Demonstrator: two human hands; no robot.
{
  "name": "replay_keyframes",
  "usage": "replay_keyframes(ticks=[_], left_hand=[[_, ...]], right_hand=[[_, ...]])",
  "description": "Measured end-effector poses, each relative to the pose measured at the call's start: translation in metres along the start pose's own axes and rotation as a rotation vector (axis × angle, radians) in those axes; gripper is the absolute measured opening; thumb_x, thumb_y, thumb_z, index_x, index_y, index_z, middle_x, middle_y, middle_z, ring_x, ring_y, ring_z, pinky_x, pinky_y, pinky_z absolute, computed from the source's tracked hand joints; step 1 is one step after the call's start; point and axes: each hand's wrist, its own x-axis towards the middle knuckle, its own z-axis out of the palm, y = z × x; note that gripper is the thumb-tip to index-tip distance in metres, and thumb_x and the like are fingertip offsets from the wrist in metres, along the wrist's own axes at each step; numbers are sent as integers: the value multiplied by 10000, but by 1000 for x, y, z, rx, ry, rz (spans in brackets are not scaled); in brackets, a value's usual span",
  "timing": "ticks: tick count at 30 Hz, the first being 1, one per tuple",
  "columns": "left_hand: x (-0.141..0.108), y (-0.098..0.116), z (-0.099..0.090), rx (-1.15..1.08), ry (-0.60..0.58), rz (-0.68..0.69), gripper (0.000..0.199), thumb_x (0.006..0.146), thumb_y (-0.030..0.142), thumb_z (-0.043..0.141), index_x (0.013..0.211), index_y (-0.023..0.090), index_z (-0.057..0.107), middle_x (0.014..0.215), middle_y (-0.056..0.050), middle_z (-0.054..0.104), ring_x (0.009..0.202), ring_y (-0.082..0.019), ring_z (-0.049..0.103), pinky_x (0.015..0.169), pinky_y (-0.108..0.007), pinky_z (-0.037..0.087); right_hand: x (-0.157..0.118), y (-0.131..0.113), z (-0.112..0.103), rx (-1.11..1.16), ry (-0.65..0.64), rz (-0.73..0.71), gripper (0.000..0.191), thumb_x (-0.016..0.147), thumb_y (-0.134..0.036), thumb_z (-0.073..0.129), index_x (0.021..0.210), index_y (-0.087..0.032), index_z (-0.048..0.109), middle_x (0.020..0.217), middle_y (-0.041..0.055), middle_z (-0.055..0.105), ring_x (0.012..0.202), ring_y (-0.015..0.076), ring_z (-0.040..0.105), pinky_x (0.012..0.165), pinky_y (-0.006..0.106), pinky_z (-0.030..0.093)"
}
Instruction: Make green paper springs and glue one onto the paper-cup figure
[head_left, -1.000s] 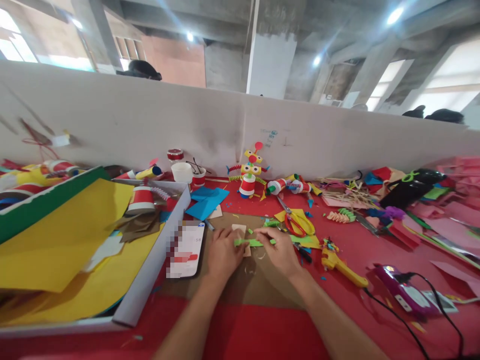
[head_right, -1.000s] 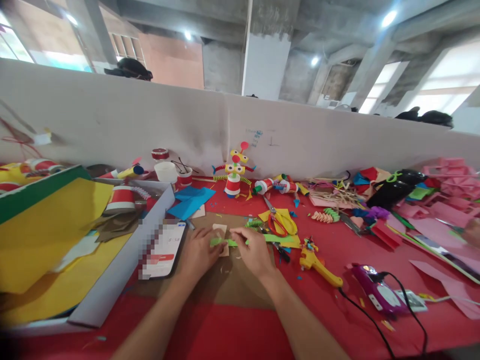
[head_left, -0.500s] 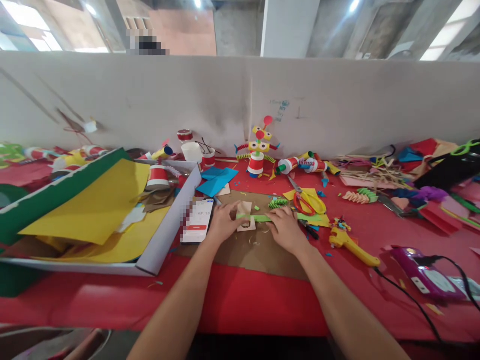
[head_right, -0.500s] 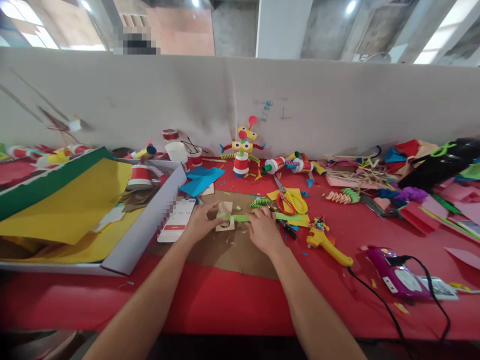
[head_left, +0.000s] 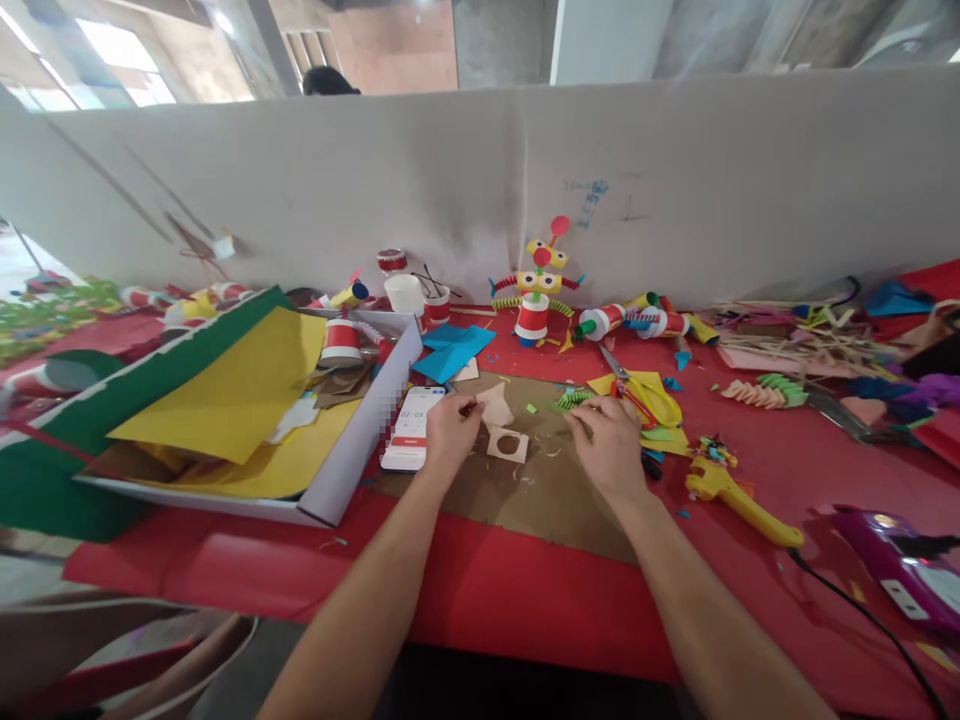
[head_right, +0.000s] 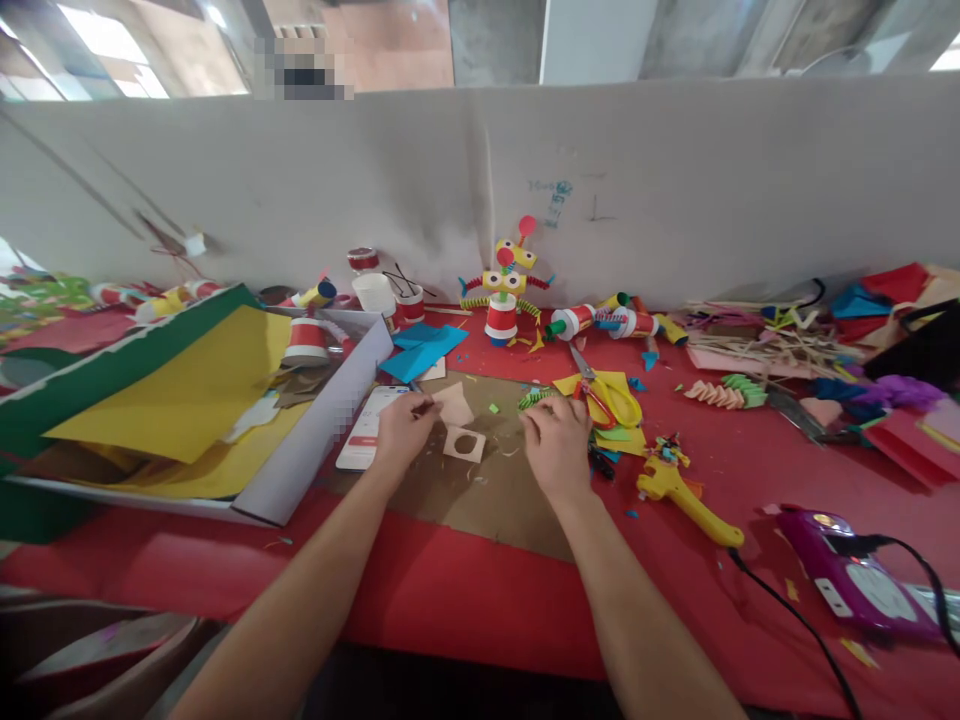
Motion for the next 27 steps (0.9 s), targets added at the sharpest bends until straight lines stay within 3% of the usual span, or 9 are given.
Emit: replay_keyframes(ticks=[5, 10, 12, 14, 17, 20, 23, 25, 27], left_hand=[[2, -5, 6, -258, 19, -134, 263, 803, 320, 491, 897, 147, 665, 674, -24, 652, 637, -150, 595, 647, -260, 454], [-1, -2, 8, -290, 27, -57, 436, 752, 246, 580, 1180, 166, 564, 1111, -93, 602, 777, -137, 613, 725, -267, 482], [-6, 3, 5, -222, -92, 120, 359, 710, 269, 644, 1062, 199, 648, 1114, -78, 598, 860, -158, 605, 794, -283, 471], [-12, 9, 3, -139, -321, 296, 277, 644, 254, 710, 919, 221, 703, 977, -45, 648, 907, -185, 596, 844, -300, 448], [-16, 12, 4, -53, -514, 345, 133, 675, 179, 668, 797, 206, 713, 784, -27, 677, 797, -181, 618, 785, -296, 463], [-14, 6, 8, -56, -257, 277, 218, 760, 154, 557, 929, 179, 692, 905, -79, 676, 841, -194, 619, 785, -319, 476], [-8, 3, 5, -105, 39, 361, 572, 731, 166, 593, 1291, 176, 477, 1318, -160, 459, 1184, -272, 454, 950, -415, 403], [-7, 7, 1, -139, 34, 401, 561, 715, 206, 629, 1264, 205, 517, 1281, -138, 478, 1199, -289, 426, 985, -449, 361], [-11, 16, -1, -285, -210, 411, 462, 723, 226, 629, 1183, 239, 595, 1124, -93, 566, 1052, -236, 531, 903, -385, 431]], right_hand=[[0, -1, -5, 21, 163, 64, 253, 871, -339, 498, 838, -197, 704, 671, 43, 584, 683, 186, 502, 703, 313, 395], [2, -10, -14, 56, 352, 43, 202, 854, -319, 533, 873, -205, 699, 783, 69, 589, 757, 194, 530, 752, 333, 425], [4, -13, -17, 88, 398, -2, 162, 843, -275, 557, 896, -206, 694, 868, 81, 608, 836, 203, 550, 822, 362, 422], [5, -15, -17, 116, 394, -33, 140, 837, -240, 569, 903, -214, 690, 904, 72, 626, 882, 205, 563, 865, 380, 413], [0, -17, -12, 115, 347, -40, 151, 833, -236, 573, 916, -238, 699, 888, 59, 603, 855, 194, 564, 832, 370, 435], [-9, -23, -6, 186, 201, -90, 232, 854, -200, 525, 1014, -249, 685, 895, 53, 586, 761, 147, 571, 727, 287, 472], [-13, -31, -4, 211, 74, -145, 277, 867, -176, 495, 1074, -253, 661, 938, 44, 627, 734, 118, 595, 682, 237, 474], [-12, -35, -5, 190, 37, -151, 276, 876, -181, 485, 1081, -250, 655, 952, 40, 652, 779, 122, 609, 690, 230, 468], [-11, -38, -7, 159, 14, -143, 260, 880, -184, 473, 1049, -236, 664, 933, 42, 664, 810, 136, 604, 696, 239, 459]])
